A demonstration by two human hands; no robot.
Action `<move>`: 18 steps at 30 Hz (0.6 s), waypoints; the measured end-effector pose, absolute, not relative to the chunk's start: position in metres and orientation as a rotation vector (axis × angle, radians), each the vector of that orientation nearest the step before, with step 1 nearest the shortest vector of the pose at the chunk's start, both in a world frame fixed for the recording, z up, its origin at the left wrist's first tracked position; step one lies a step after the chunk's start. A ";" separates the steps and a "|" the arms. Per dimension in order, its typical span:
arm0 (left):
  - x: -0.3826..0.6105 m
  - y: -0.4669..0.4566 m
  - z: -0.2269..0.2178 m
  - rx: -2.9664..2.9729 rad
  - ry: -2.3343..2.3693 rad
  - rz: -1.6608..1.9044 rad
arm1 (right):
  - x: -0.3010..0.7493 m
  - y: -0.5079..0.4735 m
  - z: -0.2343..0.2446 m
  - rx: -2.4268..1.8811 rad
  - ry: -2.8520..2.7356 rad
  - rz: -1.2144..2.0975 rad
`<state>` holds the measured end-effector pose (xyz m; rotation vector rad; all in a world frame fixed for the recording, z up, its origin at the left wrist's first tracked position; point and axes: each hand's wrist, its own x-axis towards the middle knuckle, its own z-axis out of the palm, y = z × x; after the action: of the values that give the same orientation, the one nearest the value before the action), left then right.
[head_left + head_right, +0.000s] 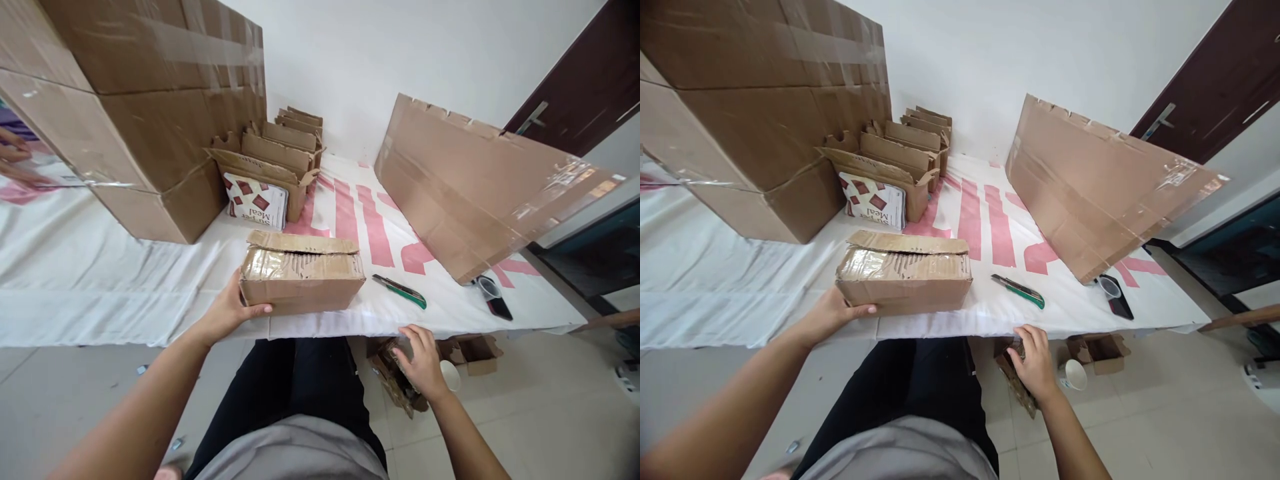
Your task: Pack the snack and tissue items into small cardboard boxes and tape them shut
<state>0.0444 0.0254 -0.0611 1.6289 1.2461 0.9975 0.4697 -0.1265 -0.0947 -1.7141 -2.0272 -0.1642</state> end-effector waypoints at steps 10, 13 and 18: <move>0.043 0.025 -0.064 1.704 1.218 1.039 | 0.459 -0.122 -0.100 -1.691 -1.936 -0.318; 0.044 0.025 -0.062 1.704 1.135 1.064 | 0.455 -0.103 -0.083 -1.592 -1.888 -0.350; 0.046 0.021 -0.056 1.663 1.099 1.105 | 0.409 -0.048 -0.037 -1.383 -1.711 -0.172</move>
<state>0.0462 0.0208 -0.0559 1.6625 1.0986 1.1052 0.4092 -0.0479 -0.0371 -1.3833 -1.7107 -0.1721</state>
